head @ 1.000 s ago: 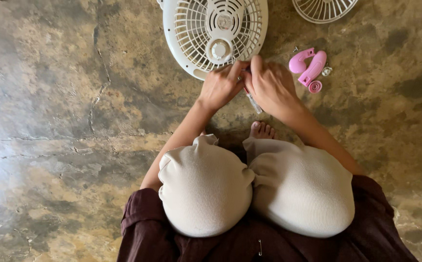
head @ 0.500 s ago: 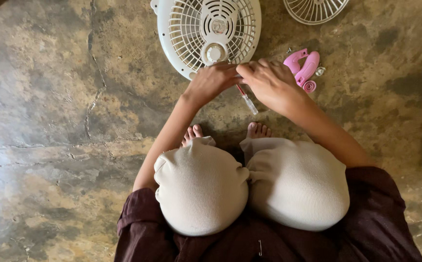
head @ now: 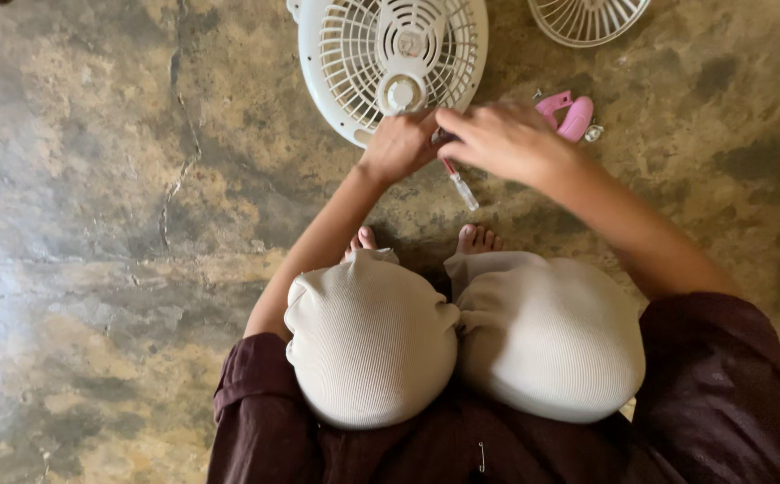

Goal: The person sits on the floor and uses a screwdriver to remove screws from the front grille of a white electric fan. They loosen multiple screws around the perimeter and then detach the grille from the fan body.

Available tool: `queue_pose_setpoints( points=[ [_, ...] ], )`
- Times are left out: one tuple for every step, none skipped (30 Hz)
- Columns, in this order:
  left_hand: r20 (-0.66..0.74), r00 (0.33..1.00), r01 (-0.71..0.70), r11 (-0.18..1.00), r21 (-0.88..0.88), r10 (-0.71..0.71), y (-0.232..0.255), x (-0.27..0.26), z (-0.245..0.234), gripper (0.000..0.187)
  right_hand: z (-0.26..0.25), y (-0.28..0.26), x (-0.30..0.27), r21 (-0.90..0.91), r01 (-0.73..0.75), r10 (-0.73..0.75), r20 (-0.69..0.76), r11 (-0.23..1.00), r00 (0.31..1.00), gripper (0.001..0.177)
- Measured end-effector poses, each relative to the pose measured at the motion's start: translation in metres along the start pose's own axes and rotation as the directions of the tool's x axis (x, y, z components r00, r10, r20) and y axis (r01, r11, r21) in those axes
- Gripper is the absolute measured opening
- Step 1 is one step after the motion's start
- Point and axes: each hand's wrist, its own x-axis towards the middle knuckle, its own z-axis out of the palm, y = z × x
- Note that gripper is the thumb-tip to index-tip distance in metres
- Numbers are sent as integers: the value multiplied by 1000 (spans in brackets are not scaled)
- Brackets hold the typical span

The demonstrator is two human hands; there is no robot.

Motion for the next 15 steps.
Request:
queue_pose_setpoints(
  points=[
    [-119, 990, -69, 997, 20, 71, 1, 3, 5, 42, 4, -6, 1, 49, -88, 84, 84, 995, 993, 45],
    [-138, 989, -50, 999, -6, 49, 1, 3, 6, 41, 9, -10, 2, 92, -173, 156, 170, 981, 973, 49],
    [-156, 987, -32, 999, -32, 27, 2, -1, 8, 41, 13, -7, 5, 205, -221, 206, 94, 954, 974, 49],
    [-163, 987, -7, 998, -62, -3, 4, -8, 9, 40, 22, -10, 8, 327, -256, 260, 32, 910, 965, 49],
    [-144, 989, 25, 997, -66, -35, 6, -11, 10, 40, 30, -12, 10, 445, -277, 320, -22, 851, 947, 50],
    [-130, 990, 53, 996, -69, -62, 7, -10, 11, 41, 36, -10, 11, 427, -195, 260, -100, 883, 960, 47],
    [-117, 989, 81, 994, -71, -89, 10, -8, 11, 41, 40, -7, 12, 402, -113, 197, -176, 909, 964, 44],
    [-131, 986, 95, 994, -54, -102, 12, -4, 10, 42, 41, -4, 15, 368, -29, 132, -256, 929, 958, 41],
    [-146, 983, 110, 993, -37, -114, 17, -1, 8, 44, 39, -1, 19, 411, -85, 157, -147, 908, 977, 34],
    [-155, 980, 124, 992, -22, -126, 21, -1, 6, 46, 39, -1, 20, 451, -146, 180, -32, 881, 983, 28],
    [-111, 985, 127, 992, -27, -129, 23, -2, 1, 44, 36, -2, 21, 483, -210, 194, 83, 850, 977, 23],
    [-74, 988, 133, 991, -31, -135, 24, -1, -4, 43, 33, -2, 21, 388, -164, 166, 27, 907, 986, 23],
    [-36, 990, 138, 990, -35, -140, 24, 1, -10, 42, 29, -4, 17, 285, -120, 132, -25, 951, 991, 24],
    [-1, 993, 119, 989, -83, -119, 23, 2, -16, 41, 27, -6, 13, 179, -80, 92, -63, 981, 994, 24],
    [34, 995, 100, 986, -131, -97, 19, 4, -23, 40, 24, -6, 11, 162, -41, 57, -97, 986, 994, 20]
  ],
)
